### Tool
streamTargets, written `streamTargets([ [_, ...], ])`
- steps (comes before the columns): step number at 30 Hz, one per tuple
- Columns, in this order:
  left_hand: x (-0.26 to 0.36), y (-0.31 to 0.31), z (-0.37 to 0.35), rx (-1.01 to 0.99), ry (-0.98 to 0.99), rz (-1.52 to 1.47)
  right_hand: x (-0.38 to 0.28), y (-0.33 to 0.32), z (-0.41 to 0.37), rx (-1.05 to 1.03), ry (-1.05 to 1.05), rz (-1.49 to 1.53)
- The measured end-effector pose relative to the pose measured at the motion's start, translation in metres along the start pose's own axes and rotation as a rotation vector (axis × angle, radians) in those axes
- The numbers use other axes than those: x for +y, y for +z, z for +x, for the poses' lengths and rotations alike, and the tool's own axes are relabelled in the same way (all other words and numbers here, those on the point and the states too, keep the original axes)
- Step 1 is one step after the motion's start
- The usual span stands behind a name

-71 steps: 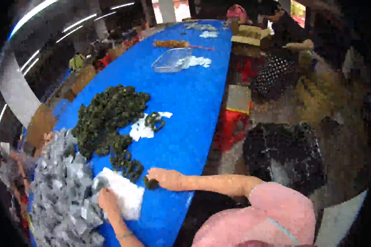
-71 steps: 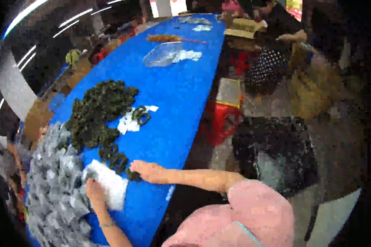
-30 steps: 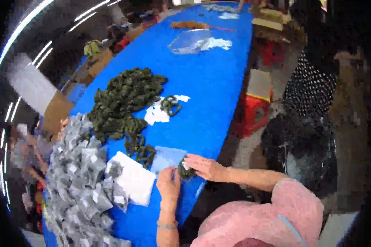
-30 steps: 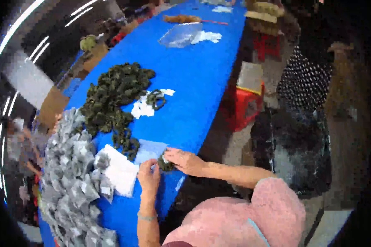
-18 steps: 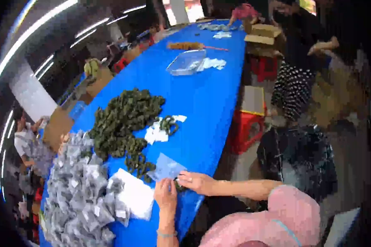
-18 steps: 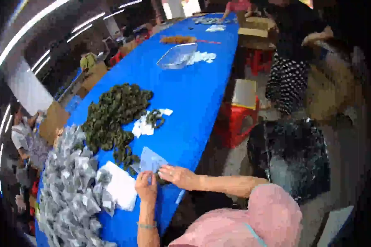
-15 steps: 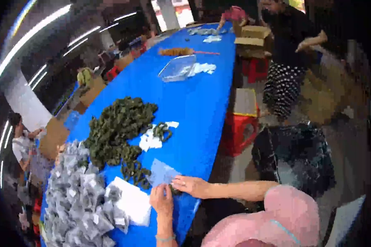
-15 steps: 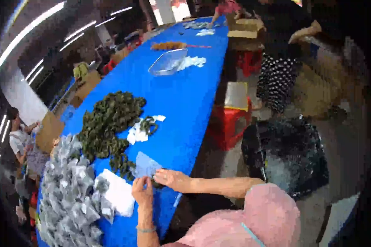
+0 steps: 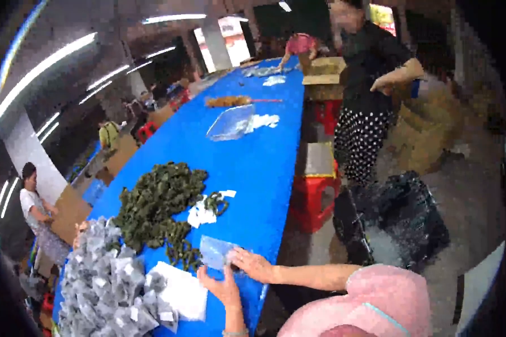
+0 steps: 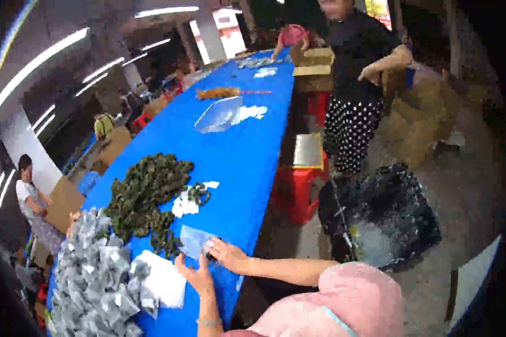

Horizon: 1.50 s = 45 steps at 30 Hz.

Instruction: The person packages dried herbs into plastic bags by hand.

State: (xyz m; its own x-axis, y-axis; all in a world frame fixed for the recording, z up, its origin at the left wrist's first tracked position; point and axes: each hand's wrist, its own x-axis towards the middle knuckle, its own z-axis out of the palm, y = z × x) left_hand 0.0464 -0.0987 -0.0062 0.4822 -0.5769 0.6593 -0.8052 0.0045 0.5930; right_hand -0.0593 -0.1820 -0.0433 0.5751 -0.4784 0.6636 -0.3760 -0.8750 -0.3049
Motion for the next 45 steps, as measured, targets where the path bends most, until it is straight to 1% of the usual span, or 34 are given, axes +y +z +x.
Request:
streamTargets([
  [4,-0.03,0.018,-0.011,0.132,-0.791,-0.662,-0.001,0.0,-0.001,-0.028,0.011,-0.031],
  [5,-0.035,0.021,-0.009,0.139,-0.795,-0.659,0.001,0.001,0.0,-0.033,0.007,-0.027],
  [8,-0.039,0.036,0.002,0.08,-0.772,-0.815,0.004,0.008,-0.003,-0.021,-0.002,-0.046],
  [11,-0.036,0.036,0.005,0.002,-0.774,-0.935,0.006,0.011,-0.009,-0.02,0.043,-0.005],
  [12,-0.033,0.031,0.005,-0.001,-0.794,-0.906,0.003,0.011,-0.01,-0.033,0.061,0.021],
  [14,-0.021,0.029,0.012,-0.035,-0.805,-0.822,0.005,0.007,-0.007,0.003,0.066,0.037],
  [16,-0.018,0.029,0.012,-0.023,-0.771,-0.78,0.006,0.006,-0.005,0.007,0.042,0.048],
  [17,-0.018,0.031,0.01,0.005,-0.795,-0.747,0.004,0.004,-0.006,-0.017,0.034,0.088],
  [19,-0.018,0.038,0.007,0.03,-0.714,-0.773,0.001,-0.002,-0.003,0.007,0.03,0.086],
  [21,-0.004,0.034,0.008,0.135,-0.76,-1.041,-0.01,-0.008,0.003,0.011,0.003,0.194],
  [22,-0.002,0.034,0.009,0.214,-0.794,-1.02,-0.013,-0.004,0.002,-0.049,-0.038,0.235],
  [24,-0.005,0.033,0.005,0.091,-0.922,-1.36,-0.018,0.008,0.0,-0.075,0.131,0.316],
  [26,-0.003,0.037,-0.004,0.131,-0.922,-1.365,-0.021,0.003,0.024,0.027,-0.001,0.308],
  [27,0.005,0.034,-0.004,0.118,-1.002,-1.423,-0.023,0.008,0.029,-0.007,-0.031,0.323],
  [29,0.007,0.023,0.0,0.027,-1.055,-1.503,-0.008,0.0,0.04,-0.082,-0.193,0.25],
  [30,0.01,0.025,0.005,0.02,-1.055,-1.507,-0.006,-0.011,0.04,-0.081,-0.19,0.244],
  [33,-0.014,0.003,0.009,0.042,-1.074,-1.68,-0.029,-0.053,0.039,-0.014,-0.222,0.242],
  [34,-0.014,0.004,0.009,0.02,-1.078,-1.756,-0.029,-0.062,0.037,0.017,-0.221,0.214],
  [35,-0.01,0.007,0.005,0.011,-1.103,-1.756,-0.025,-0.065,0.035,0.005,-0.201,0.207],
  [39,0.005,0.011,-0.011,-0.192,-1.273,-1.738,0.0,-0.061,0.047,-0.419,0.337,0.314],
  [40,0.007,0.007,-0.012,-0.19,-1.281,-1.736,0.002,-0.061,0.044,-0.423,0.341,0.315],
  [44,0.012,-0.013,-0.008,-0.477,-1.257,-1.246,0.009,-0.056,0.044,-0.497,0.418,0.327],
  [45,0.01,-0.014,-0.007,-0.477,-1.255,-1.242,0.01,-0.055,0.043,-0.493,0.417,0.33],
])
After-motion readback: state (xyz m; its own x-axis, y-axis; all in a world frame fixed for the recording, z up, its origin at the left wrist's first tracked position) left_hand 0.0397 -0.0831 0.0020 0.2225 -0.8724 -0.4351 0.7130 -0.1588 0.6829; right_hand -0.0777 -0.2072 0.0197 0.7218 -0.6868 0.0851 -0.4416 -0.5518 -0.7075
